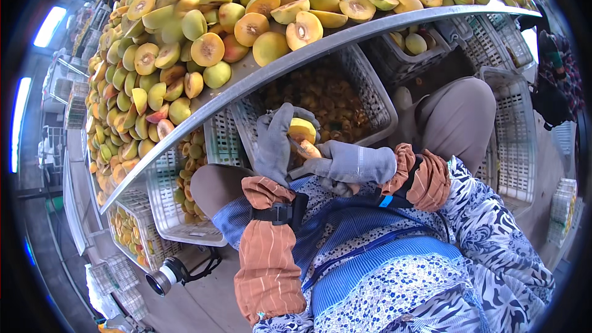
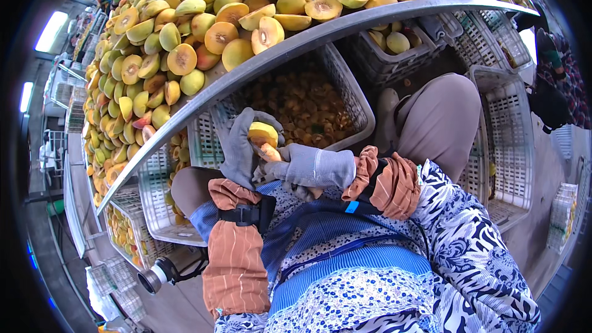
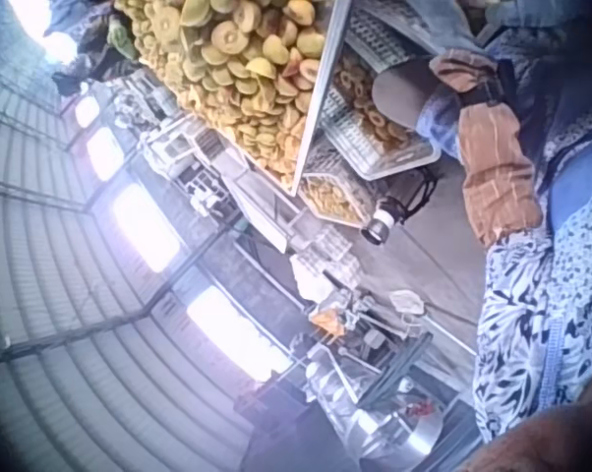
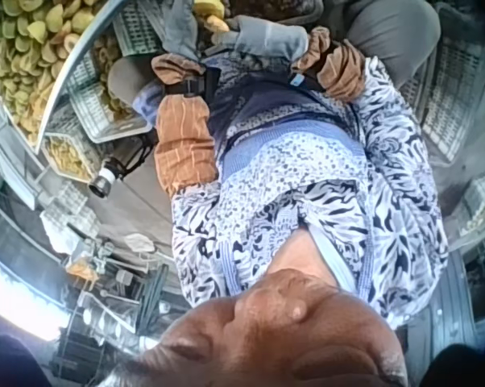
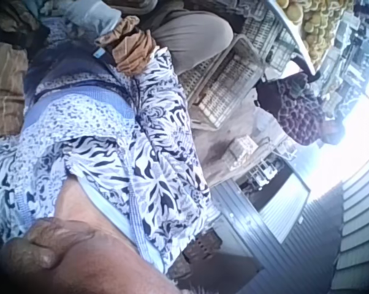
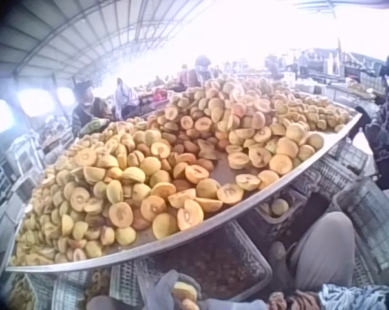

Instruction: The recorder is using a small hand tool to remove the pits from halved peaches on a large sorting table.

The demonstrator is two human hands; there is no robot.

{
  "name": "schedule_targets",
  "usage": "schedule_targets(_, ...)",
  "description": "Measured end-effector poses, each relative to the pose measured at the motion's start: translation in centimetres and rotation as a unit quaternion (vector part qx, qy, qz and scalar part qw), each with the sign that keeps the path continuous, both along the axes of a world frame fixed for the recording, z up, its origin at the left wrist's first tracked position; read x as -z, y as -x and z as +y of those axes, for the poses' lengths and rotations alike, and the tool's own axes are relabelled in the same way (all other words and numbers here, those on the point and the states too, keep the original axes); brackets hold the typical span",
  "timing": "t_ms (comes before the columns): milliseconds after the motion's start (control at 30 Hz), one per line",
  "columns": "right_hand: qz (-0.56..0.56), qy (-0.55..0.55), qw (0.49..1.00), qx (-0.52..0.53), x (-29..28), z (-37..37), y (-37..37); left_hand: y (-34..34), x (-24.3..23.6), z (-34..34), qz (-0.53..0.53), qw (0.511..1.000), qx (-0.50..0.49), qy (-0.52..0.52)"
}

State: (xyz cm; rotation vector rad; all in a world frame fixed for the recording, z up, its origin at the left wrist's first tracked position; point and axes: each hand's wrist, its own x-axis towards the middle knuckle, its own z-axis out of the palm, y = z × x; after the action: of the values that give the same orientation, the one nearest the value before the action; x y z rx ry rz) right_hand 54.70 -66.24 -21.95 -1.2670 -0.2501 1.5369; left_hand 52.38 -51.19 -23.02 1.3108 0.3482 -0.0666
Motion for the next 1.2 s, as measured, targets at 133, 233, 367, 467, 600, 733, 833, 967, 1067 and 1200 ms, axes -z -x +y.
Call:
schedule_targets(133, 0.032, 0.019, 0.998, 0.045, 0.5, -0.1, 0.1, -0.3, 1.0, -0.1, -0.029, 0.998, 0.01, 0.059)
schedule_targets(233, 0.002, 0.027, 0.999, 0.035, 0.9, 0.2, 0.0, 0.0, 0.9, -0.8, -0.064, 0.993, -0.065, 0.073)
schedule_targets(367, 0.004, 0.022, 0.998, 0.059, 0.4, 0.1, 0.0, 0.3, 0.5, -2.4, -0.045, 0.979, -0.159, 0.121)
schedule_targets(467, -0.017, 0.039, 0.999, 0.016, 0.3, -0.4, -0.2, 0.1, 0.6, -2.2, -0.043, 0.987, -0.127, 0.088)
schedule_targets(600, -0.061, 0.04, 0.997, 0.027, -0.3, 0.3, 0.4, -0.3, 0.5, -0.6, -0.045, 0.995, -0.068, -0.056)
schedule_targets(733, 0.034, 0.031, 0.999, 0.016, -0.6, 0.1, -0.9, -0.6, -0.3, -2.6, -0.1, 0.976, -0.185, -0.051)
schedule_targets(833, 0.054, 0.034, 0.998, 0.003, -0.4, -0.1, -0.6, -0.2, -0.3, -2.0, -0.076, 0.99, -0.121, 0.017)
schedule_targets(967, 0.072, -0.013, 0.997, 0.015, -1.0, 0.4, 0.2, 0.1, -0.4, -0.7, -0.079, 0.995, -0.049, 0.039)
schedule_targets(1067, 0.058, -0.003, 0.998, 0.027, -1.0, 0.5, 0.0, 0.1, 0.4, -1.3, -0.082, 0.986, -0.084, 0.114)
schedule_targets(1200, 0.178, -0.018, 0.984, -0.008, -0.3, -0.4, -0.8, 0.5, 1.1, -1.5, -0.072, 0.992, -0.085, 0.054)
